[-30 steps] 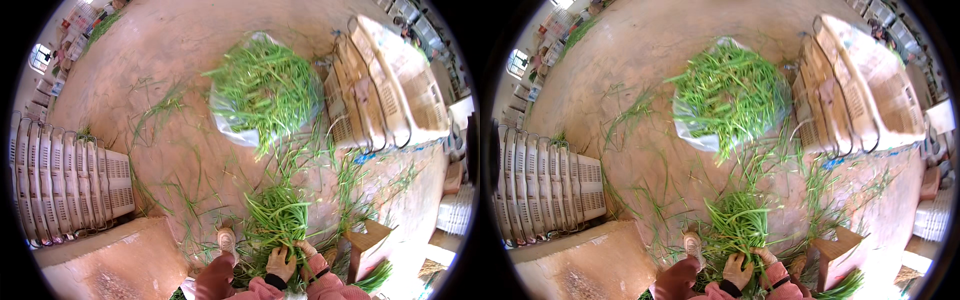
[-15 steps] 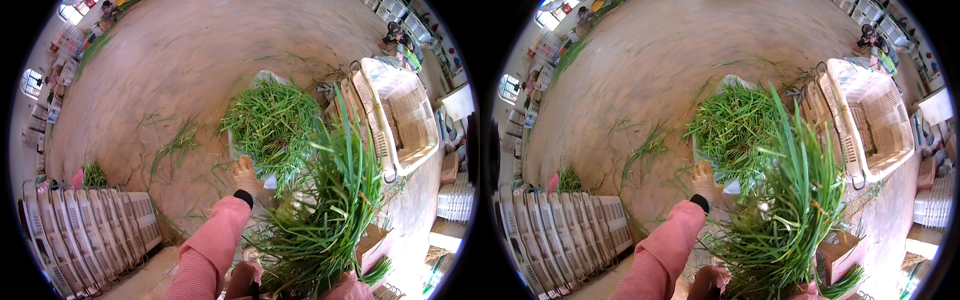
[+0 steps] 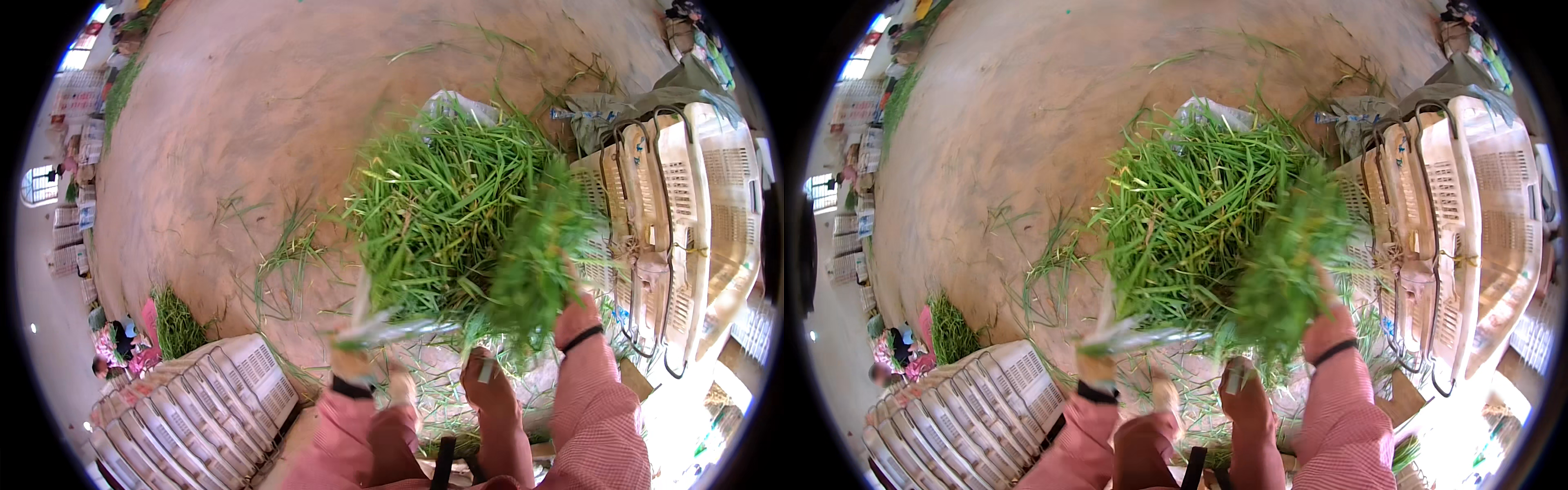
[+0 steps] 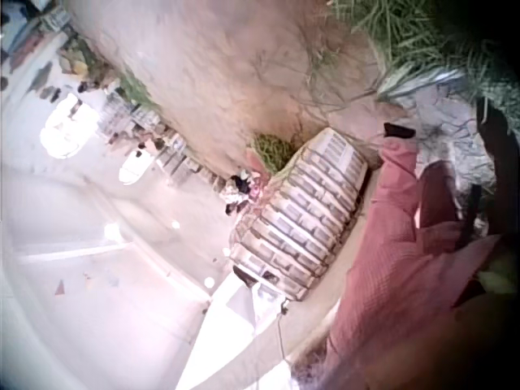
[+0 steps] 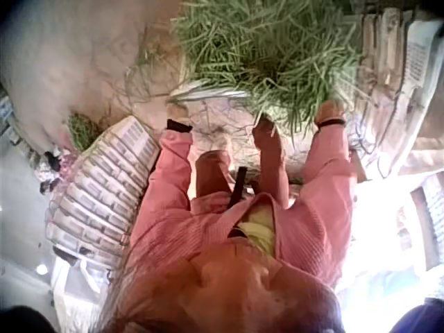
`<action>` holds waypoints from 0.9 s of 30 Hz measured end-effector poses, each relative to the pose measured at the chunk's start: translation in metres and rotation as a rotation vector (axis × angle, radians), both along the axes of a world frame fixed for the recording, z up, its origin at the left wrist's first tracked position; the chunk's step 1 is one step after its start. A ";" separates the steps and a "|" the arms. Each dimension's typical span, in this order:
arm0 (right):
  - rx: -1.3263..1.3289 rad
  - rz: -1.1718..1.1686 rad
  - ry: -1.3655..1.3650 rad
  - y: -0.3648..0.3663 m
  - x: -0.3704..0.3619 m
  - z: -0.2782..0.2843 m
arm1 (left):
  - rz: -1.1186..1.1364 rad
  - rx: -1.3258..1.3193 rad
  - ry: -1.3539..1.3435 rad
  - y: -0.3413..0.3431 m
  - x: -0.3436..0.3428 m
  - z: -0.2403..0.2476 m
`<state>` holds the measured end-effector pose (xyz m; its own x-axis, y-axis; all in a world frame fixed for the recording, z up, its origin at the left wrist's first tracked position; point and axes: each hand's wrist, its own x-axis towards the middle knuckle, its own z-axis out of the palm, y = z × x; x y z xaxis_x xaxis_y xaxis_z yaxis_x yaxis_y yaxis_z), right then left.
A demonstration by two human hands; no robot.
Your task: The person sorts a large bundle of chives by hand, stripping away loose or damaged stems, then carries the bundle to a crate to deposit it with other sorted bunches.
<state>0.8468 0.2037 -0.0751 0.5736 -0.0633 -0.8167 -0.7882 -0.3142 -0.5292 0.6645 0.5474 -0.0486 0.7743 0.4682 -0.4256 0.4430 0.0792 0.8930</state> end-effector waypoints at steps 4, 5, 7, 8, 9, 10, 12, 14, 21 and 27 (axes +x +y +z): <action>-0.140 0.408 0.375 0.137 0.010 0.027 | 0.652 -0.530 -0.043 -0.034 0.030 0.089; -0.157 0.324 0.223 0.184 0.000 0.062 | 0.407 -0.407 -0.050 -0.011 0.034 0.094; -0.040 0.154 -0.226 0.237 -0.062 0.008 | 0.168 -0.769 -0.182 0.027 0.066 0.093; -0.131 0.172 -0.257 0.252 -0.075 -0.011 | 0.135 -0.790 -0.149 0.031 0.075 0.095; -0.225 0.188 -0.281 0.266 -0.087 -0.031 | -0.023 -0.756 -0.073 0.038 0.093 0.093; -0.192 0.146 -0.152 0.274 -0.089 -0.026 | -0.167 -0.703 0.010 0.050 0.103 0.094; -0.217 0.092 -0.105 0.275 -0.090 -0.040 | -0.255 -0.274 0.180 0.037 0.150 0.087; 0.255 -0.417 0.034 0.264 -0.100 -0.040 | -0.625 -0.036 0.101 0.040 0.163 0.026; -0.496 -0.382 -0.529 0.106 0.032 0.051 | 0.215 -0.876 0.401 0.003 0.184 -0.086; -1.066 0.627 -0.163 0.120 0.084 -0.112 | 0.196 -1.405 0.434 0.120 0.097 -0.198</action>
